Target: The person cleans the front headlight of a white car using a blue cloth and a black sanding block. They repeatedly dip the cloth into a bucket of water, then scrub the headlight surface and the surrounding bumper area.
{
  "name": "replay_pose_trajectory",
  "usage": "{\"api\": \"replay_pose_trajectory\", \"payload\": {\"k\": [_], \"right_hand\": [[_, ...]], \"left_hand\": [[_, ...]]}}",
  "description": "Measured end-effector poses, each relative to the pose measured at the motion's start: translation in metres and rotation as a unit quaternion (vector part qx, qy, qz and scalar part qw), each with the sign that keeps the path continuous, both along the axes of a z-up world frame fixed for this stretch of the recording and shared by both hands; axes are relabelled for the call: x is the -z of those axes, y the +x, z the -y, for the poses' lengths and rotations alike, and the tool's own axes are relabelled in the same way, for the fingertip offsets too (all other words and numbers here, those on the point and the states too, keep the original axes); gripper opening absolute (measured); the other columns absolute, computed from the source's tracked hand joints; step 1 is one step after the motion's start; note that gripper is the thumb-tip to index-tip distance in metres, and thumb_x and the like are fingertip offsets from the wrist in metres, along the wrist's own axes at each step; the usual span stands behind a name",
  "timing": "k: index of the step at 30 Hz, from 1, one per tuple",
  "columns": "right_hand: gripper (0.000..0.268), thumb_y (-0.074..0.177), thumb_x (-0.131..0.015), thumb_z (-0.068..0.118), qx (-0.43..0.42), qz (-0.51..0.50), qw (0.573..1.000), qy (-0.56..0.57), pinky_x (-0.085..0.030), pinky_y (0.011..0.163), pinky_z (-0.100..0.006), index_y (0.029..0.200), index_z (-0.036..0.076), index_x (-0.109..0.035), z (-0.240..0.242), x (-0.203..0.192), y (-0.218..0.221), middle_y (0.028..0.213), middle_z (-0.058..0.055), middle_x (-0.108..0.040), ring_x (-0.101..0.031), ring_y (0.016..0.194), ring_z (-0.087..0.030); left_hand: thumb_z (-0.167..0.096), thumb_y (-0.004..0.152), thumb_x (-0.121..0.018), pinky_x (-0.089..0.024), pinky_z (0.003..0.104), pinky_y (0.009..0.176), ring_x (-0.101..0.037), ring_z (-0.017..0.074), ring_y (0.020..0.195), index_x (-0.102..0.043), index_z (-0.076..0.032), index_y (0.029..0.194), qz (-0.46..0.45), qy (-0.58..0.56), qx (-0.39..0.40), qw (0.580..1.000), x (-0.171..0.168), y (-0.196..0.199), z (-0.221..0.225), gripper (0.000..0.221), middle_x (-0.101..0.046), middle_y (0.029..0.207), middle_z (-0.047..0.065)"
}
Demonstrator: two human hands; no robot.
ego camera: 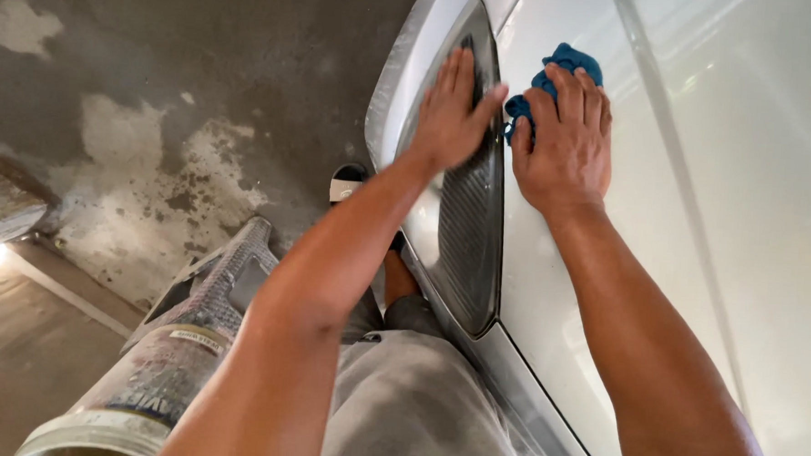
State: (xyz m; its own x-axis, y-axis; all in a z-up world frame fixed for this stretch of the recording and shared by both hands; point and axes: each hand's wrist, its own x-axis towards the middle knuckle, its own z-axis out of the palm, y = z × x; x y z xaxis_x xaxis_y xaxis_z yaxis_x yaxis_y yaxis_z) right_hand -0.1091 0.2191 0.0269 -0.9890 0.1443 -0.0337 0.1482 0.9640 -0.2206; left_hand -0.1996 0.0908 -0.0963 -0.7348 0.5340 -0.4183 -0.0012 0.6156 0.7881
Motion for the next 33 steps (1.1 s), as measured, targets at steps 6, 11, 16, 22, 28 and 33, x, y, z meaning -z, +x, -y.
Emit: {"api": "replay_pose_trajectory", "payload": {"k": [6, 11, 16, 22, 28, 33], "right_hand": [[0.028, 0.105, -0.062, 0.019, 0.004, 0.005, 1.0, -0.007, -0.027, 0.124, -0.056, 0.13, 0.008, -0.064, -0.001, -0.001, 0.0, 0.157, -0.014, -0.048, -0.038, 0.148, -0.041], [0.028, 0.105, -0.062, 0.02, 0.009, 0.008, 1.0, 0.001, -0.027, 0.124, -0.057, 0.13, 0.008, -0.064, 0.0, -0.002, 0.001, 0.156, -0.015, -0.048, -0.038, 0.147, -0.042], [0.031, 0.104, -0.062, 0.02, 0.012, 0.012, 1.0, 0.0, -0.027, 0.123, -0.057, 0.132, 0.007, -0.064, 0.001, 0.0, 0.003, 0.156, -0.015, -0.048, -0.038, 0.147, -0.042], [0.031, 0.104, -0.062, 0.019, 0.014, 0.015, 1.0, -0.002, -0.027, 0.124, -0.058, 0.132, 0.007, -0.063, 0.005, -0.005, 0.001, 0.156, -0.015, -0.048, -0.037, 0.148, -0.042], [0.03, 0.104, -0.062, 0.019, 0.025, 0.036, 0.999, 0.004, -0.027, 0.122, -0.057, 0.131, 0.007, -0.063, 0.0, -0.006, -0.005, 0.157, -0.014, -0.046, -0.036, 0.148, -0.042], [0.032, 0.103, -0.061, 0.02, 0.012, 0.032, 0.999, -0.001, -0.026, 0.125, -0.056, 0.131, 0.003, -0.061, -0.001, 0.001, 0.0, 0.159, -0.014, -0.046, -0.037, 0.149, -0.041]], "left_hand": [[-0.067, 0.099, -0.043, -0.014, 0.056, 0.129, -0.012, 0.0378, 0.162, -0.014, -0.003, 0.166, -0.075, 0.034, 0.033, 0.996, -0.049, 0.063, 0.051, 0.097, -0.012, 0.175, 0.02], [-0.069, 0.101, -0.039, -0.004, 0.061, 0.128, -0.001, 0.0429, 0.163, -0.007, 0.005, 0.166, -0.075, 0.033, 0.118, 0.99, -0.059, 0.15, 0.114, 0.104, -0.003, 0.174, 0.027], [-0.074, 0.097, -0.036, -0.005, 0.057, 0.127, -0.004, 0.0377, 0.162, -0.01, 0.0, 0.165, -0.031, 0.01, 0.039, 0.999, -0.034, 0.041, 0.029, 0.104, -0.005, 0.174, 0.021], [-0.074, 0.095, -0.046, -0.012, 0.055, 0.129, -0.011, 0.032, 0.163, -0.017, -0.003, 0.165, 0.011, -0.02, -0.002, 1.0, -0.034, 0.012, 0.001, 0.103, -0.014, 0.174, 0.016], [-0.071, 0.097, -0.048, -0.007, 0.059, 0.127, -0.004, 0.0362, 0.163, -0.012, -0.001, 0.166, -0.086, 0.0, 0.122, 0.989, -0.072, 0.081, 0.044, 0.104, -0.005, 0.175, 0.019], [-0.072, 0.098, -0.044, -0.007, 0.059, 0.129, -0.011, 0.0362, 0.162, -0.017, 0.001, 0.166, -0.072, -0.01, 0.006, 0.997, -0.025, 0.012, -0.018, 0.103, -0.017, 0.173, 0.019]]}}
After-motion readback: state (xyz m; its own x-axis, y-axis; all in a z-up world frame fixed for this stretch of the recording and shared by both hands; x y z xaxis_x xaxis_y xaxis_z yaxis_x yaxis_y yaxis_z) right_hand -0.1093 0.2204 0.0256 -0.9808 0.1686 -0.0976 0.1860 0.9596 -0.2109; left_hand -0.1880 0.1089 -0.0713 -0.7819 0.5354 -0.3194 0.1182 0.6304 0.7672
